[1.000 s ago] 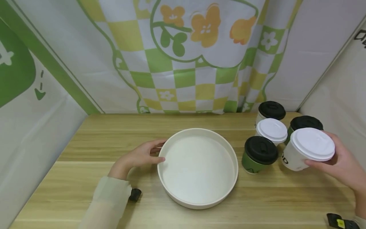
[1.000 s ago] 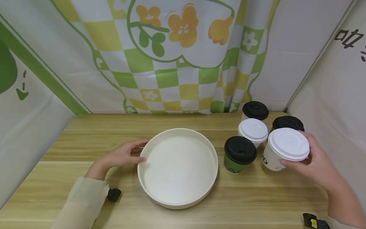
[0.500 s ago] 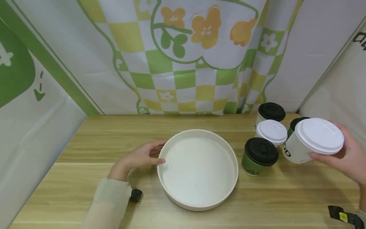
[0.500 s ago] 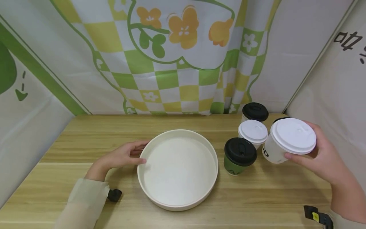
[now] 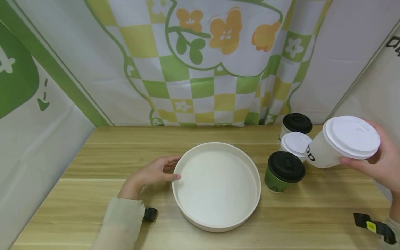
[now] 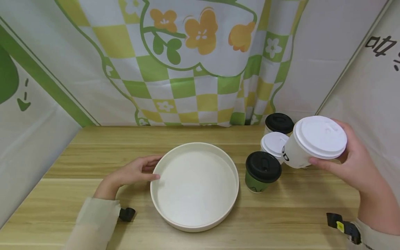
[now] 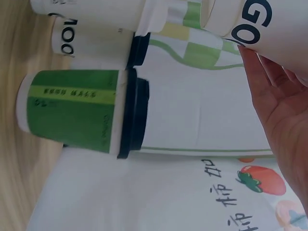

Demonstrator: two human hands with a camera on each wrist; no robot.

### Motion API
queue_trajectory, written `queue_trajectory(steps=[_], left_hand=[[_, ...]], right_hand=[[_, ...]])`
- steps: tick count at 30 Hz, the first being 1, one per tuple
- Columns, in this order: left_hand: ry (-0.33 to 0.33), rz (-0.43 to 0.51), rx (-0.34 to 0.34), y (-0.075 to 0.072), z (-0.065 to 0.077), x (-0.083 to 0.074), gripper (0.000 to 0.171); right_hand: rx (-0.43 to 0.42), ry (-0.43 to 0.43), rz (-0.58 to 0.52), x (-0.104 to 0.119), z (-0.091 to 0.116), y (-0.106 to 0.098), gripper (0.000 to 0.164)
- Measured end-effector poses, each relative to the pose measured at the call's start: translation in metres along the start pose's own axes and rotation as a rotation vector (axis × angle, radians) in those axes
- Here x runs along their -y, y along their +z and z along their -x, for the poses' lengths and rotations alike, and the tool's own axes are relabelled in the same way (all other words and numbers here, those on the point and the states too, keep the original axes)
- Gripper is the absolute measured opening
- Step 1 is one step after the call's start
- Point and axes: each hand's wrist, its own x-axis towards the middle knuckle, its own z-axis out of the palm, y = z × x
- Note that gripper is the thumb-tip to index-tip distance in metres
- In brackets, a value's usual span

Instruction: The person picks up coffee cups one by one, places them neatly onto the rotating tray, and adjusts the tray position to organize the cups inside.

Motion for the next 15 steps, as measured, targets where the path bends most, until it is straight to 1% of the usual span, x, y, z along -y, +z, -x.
queue_trajectory(steps=[4,8,11,13,15], left_hand=[[-0.001,0.008,-0.003,0.000,0.000,0.001,0.073],[-0.006,0.013,-0.002,0.000,0.000,0.001,0.074],[-0.010,0.022,0.000,0.001,0.000,0.001,0.074],[-0.012,0.025,0.000,0.001,0.000,0.001,0.075],[-0.016,0.030,-0.001,0.001,0.000,0.000,0.074]], right_hand=[[0.013,-0.028,-0.128,0.006,-0.009,0.005,0.099],[0.031,-0.051,-0.134,0.012,-0.015,0.010,0.097],[0.047,-0.095,-0.166,0.017,-0.019,0.016,0.096],[0.055,-0.130,-0.260,0.019,-0.023,0.019,0.095],[0.062,-0.138,-0.332,0.021,-0.025,0.023,0.095]])
